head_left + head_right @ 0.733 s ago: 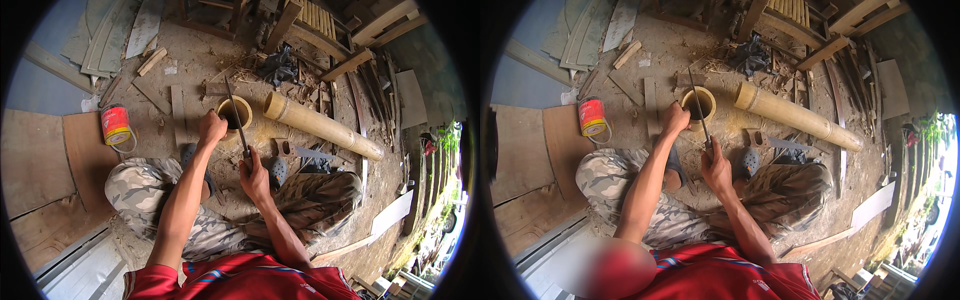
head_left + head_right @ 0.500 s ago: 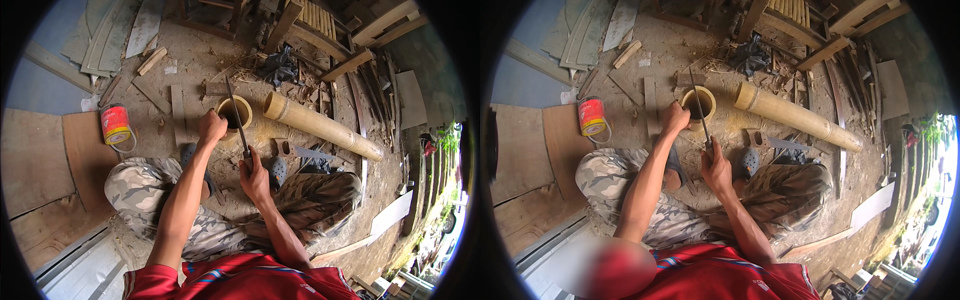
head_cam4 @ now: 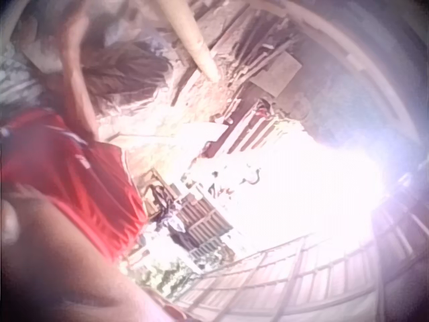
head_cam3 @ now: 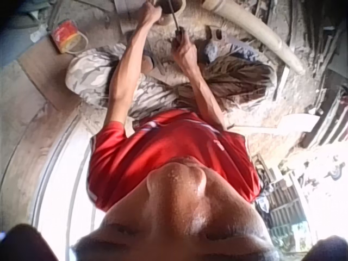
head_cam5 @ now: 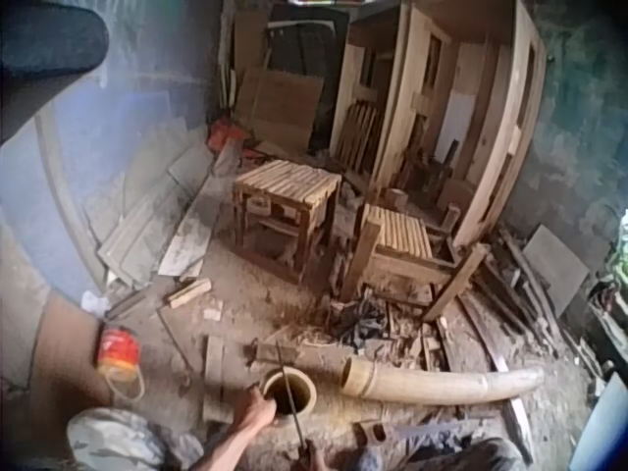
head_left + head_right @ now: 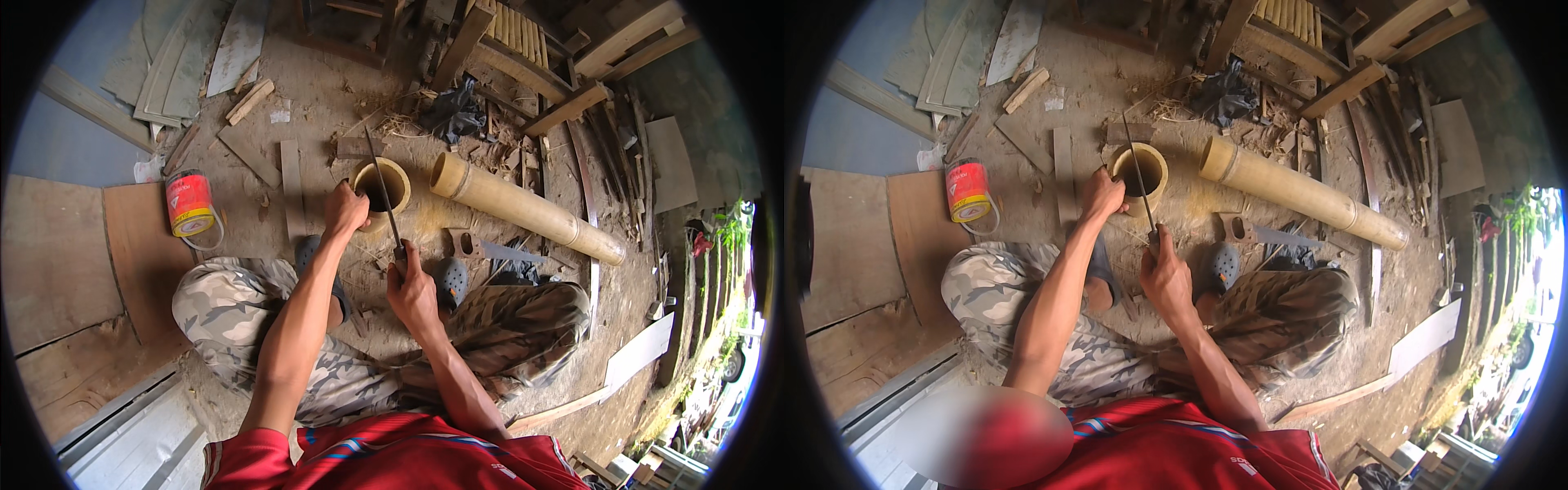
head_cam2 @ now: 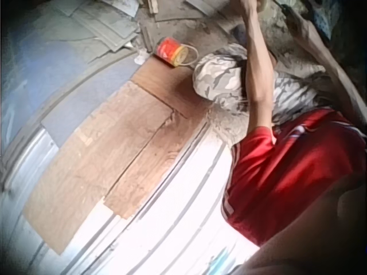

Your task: The person cuts a section from a bamboo pole using a knife, then splits the section lengthwise with a chisel and hammer. The split halves are separated and set aside.

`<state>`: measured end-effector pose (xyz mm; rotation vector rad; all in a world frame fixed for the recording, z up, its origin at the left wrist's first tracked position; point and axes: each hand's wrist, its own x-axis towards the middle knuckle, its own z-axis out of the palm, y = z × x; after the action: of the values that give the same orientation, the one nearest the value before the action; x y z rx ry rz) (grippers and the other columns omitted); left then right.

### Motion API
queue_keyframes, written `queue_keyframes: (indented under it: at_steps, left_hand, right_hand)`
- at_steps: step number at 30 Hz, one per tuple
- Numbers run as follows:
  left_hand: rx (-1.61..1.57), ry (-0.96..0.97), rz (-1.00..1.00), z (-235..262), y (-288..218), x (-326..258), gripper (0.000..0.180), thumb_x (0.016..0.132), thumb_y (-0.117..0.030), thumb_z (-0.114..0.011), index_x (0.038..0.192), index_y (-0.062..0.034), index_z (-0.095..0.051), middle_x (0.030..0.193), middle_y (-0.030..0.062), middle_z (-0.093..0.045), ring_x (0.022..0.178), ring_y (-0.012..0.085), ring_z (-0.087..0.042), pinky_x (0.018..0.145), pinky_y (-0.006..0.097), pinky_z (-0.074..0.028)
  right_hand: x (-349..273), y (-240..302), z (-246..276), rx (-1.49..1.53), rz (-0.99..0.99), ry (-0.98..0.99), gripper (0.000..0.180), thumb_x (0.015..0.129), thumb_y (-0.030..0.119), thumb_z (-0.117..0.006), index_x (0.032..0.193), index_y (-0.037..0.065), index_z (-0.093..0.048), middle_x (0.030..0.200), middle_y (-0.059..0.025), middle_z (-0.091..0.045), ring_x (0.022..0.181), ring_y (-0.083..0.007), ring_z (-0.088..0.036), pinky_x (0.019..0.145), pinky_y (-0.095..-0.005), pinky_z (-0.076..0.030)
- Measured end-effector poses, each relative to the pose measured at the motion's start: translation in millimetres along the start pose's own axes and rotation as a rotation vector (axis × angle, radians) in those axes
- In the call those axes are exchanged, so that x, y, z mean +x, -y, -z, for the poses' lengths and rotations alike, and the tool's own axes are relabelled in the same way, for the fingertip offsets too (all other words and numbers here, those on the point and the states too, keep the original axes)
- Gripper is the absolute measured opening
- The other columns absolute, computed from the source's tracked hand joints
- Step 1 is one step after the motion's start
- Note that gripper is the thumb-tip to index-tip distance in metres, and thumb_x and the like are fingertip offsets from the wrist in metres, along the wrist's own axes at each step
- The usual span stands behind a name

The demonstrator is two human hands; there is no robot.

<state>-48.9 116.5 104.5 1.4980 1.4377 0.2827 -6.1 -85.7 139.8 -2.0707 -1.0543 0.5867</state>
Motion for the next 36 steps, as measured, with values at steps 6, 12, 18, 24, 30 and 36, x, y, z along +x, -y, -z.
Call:
queue_keyframes:
  at_steps: [6,12,18,24,30,36]
  left_hand:
    - [-0.046,0.035,-0.075,11,-32,-20,0.031,0.092,-0.014,-0.057,0.110,0.0110,-0.060,0.075,0.0226,-0.071,0.054,0.0271,-0.071,0.052,0.036,-0.059]
    - [-0.019,0.022,-0.105,-10,-23,-15,0.030,0.092,-0.014,-0.058,0.107,0.0116,-0.061,0.071,0.0232,-0.070,0.054,0.0281,-0.071,0.054,0.036,-0.059]
    - [0.026,0.016,-0.110,-36,-7,-4,0.031,0.094,-0.017,-0.054,0.101,0.0116,-0.062,0.058,0.0179,-0.067,0.051,0.0254,-0.070,0.050,0.036,-0.058]
    - [-0.043,0.037,-0.090,-39,-2,-4,0.028,0.094,-0.016,-0.052,0.101,0.0096,-0.062,0.057,0.0158,-0.066,0.049,0.0240,-0.069,0.045,0.035,-0.056]
    - [-0.096,0.030,-0.147,-37,-4,-8,0.028,0.094,-0.014,-0.053,0.101,0.0111,-0.063,0.056,0.0164,-0.065,0.047,0.0235,-0.068,0.044,0.035,-0.056]
    - [-0.030,0.069,-0.134,-37,-3,-4,0.029,0.095,-0.014,-0.055,0.108,0.0114,-0.061,0.063,0.0198,-0.068,0.049,0.0237,-0.069,0.043,0.035,-0.056]
  right_hand:
    - [-5,11,23,0.018,0.064,-0.056,0.051,0.093,0.007,-0.060,0.140,0.000,-0.042,0.090,-0.0261,-0.069,0.078,-0.0453,-0.068,0.062,-0.0479,-0.054]
    - [-8,0,22,0.023,0.061,-0.093,0.049,0.093,0.006,-0.060,0.139,-0.002,-0.043,0.088,-0.0258,-0.069,0.078,-0.0451,-0.068,0.062,-0.0486,-0.054]
    - [-6,-23,9,-0.025,0.040,-0.109,0.049,0.091,0.007,-0.060,0.136,-0.003,-0.045,0.087,-0.0262,-0.069,0.079,-0.0462,-0.067,0.064,-0.0514,-0.054]
    - [-6,-23,23,-0.036,0.038,-0.117,0.047,0.090,0.007,-0.061,0.134,-0.002,-0.047,0.084,-0.0245,-0.069,0.079,-0.0468,-0.067,0.064,-0.0516,-0.053]
    - [-6,-11,31,-0.005,-0.028,-0.099,0.044,0.093,0.010,-0.061,0.134,0.004,-0.048,0.087,-0.0251,-0.070,0.081,-0.0462,-0.068,0.065,-0.0508,-0.054]
    - [-3,-10,32,0.055,-0.052,-0.099,0.044,0.094,0.013,-0.062,0.135,0.005,-0.048,0.087,-0.0248,-0.070,0.082,-0.0467,-0.067,0.066,-0.0511,-0.054]
